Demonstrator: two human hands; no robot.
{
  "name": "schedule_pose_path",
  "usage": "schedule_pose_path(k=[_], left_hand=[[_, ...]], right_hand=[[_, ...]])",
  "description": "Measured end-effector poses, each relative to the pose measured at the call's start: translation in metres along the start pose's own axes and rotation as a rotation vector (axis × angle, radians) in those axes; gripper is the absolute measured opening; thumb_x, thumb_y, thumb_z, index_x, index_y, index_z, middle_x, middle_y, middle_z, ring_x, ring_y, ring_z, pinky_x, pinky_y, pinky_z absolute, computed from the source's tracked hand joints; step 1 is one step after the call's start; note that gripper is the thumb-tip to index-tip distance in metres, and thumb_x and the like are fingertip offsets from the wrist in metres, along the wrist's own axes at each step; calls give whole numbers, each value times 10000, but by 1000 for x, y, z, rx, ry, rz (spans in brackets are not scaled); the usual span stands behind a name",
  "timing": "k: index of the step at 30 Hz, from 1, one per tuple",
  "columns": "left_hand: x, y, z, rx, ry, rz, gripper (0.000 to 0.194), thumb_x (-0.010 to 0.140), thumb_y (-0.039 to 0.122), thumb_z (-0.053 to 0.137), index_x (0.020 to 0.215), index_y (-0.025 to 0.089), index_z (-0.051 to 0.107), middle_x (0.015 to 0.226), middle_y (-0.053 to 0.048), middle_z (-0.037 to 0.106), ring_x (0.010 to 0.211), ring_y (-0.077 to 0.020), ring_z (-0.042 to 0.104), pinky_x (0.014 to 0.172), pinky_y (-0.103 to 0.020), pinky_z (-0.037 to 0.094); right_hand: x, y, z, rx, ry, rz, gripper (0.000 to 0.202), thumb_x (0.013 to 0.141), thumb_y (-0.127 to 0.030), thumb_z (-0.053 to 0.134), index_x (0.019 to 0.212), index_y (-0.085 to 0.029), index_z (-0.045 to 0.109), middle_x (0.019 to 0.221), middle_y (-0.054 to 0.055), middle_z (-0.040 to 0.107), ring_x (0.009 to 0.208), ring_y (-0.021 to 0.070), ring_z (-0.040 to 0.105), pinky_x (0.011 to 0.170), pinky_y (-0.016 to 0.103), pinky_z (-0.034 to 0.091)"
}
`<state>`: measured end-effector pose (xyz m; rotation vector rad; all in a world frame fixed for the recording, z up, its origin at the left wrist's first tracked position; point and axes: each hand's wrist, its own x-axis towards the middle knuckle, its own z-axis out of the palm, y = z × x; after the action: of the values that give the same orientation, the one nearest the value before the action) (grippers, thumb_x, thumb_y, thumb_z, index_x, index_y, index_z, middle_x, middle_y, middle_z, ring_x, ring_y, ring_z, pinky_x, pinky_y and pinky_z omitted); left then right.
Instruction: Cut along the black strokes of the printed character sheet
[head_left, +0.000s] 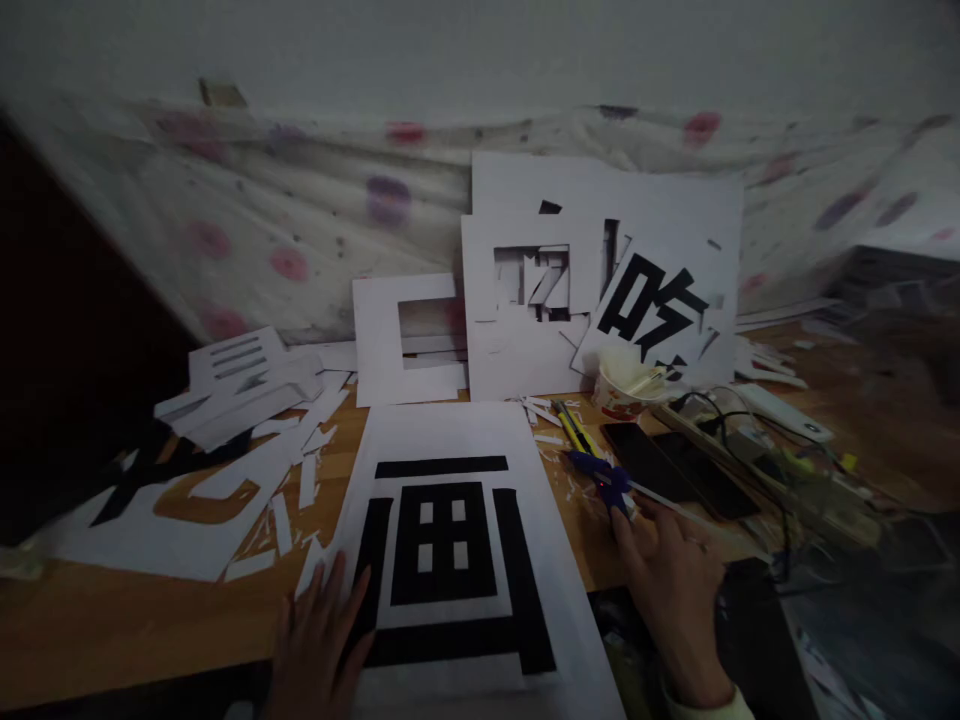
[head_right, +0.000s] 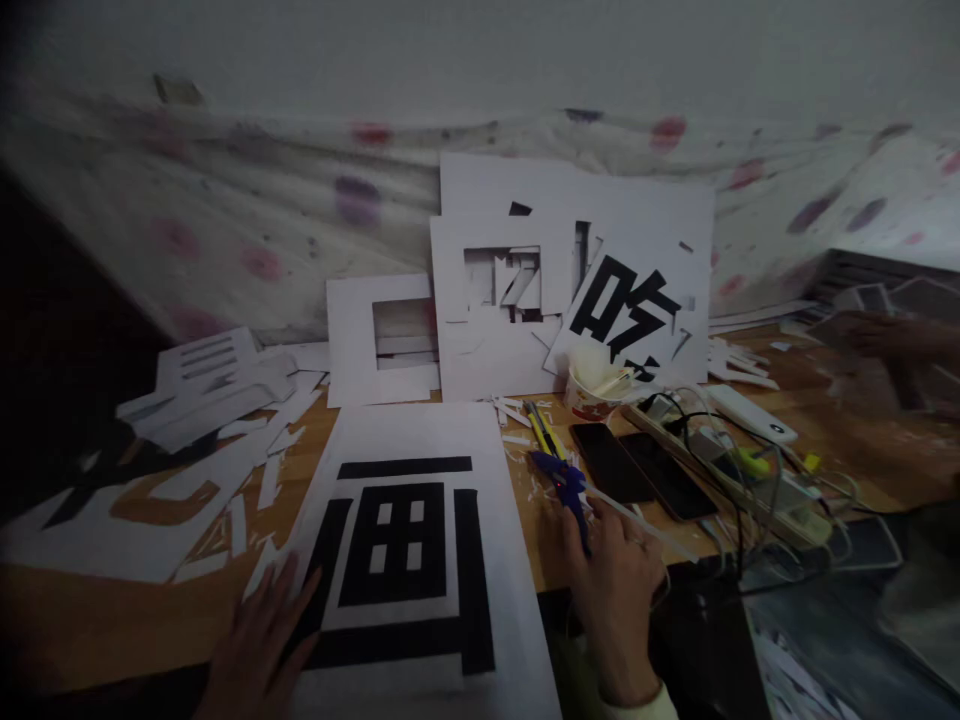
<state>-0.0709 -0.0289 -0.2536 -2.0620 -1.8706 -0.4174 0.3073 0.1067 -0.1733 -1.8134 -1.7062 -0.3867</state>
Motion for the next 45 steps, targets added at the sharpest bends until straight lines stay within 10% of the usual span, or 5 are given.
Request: schedule_pose_path(k=[6, 13, 22, 29, 45], left_hand=[[0, 11, -7, 39, 20, -38, 589, 923, 280, 377, 1478, 315, 183, 1517, -72, 316, 1407, -276, 243, 1115, -556, 155], [15, -10, -16, -3, 66, 31, 555, 945, 345, 365, 1474, 320, 197, 1494, -42, 365, 1412, -234, 244, 1138, -488, 186], [68, -64, -1, -25, -260, 126, 626, 962, 479, 283, 1494, 212, 91, 1528, -117, 269, 1413, -253, 241, 1134, -501, 210], [61, -79, 9, 130, -184, 45, 475, 967, 381, 306, 1404, 214, 387, 1487, -73, 371, 1396, -232, 274, 1150, -514, -32], [42, -79, -30, -139, -183, -95, 350, 831, 348, 528, 1167, 299, 614, 1308, -49, 548, 1197, -261, 448, 1005, -483, 346]], right_hand=[[-22, -26, -7, 418, -201, -236, 247, 916, -381, 465, 991, -192, 606, 980, 105, 667, 931, 236, 617, 819, 393, 493], [-34, -45, 33, 284, -555, -644, 629, 905, -498, 443, 1437, -177, 341, 1514, 130, 315, 1410, 300, 242, 1087, 525, 325], [-44, -38, 53, 201, -415, -727, 695, 897, -544, 425, 1477, -205, 247, 1530, 119, 272, 1414, 294, 234, 1079, 545, 312], [-44, -39, 57, 178, -355, -749, 679, 887, -571, 411, 1442, -186, 338, 1512, 126, 311, 1400, 297, 270, 1065, 532, 333], [-45, -36, 60, 202, -336, -758, 692, 882, -603, 382, 1415, -162, 387, 1498, 143, 336, 1382, 312, 307, 1044, 548, 351]])
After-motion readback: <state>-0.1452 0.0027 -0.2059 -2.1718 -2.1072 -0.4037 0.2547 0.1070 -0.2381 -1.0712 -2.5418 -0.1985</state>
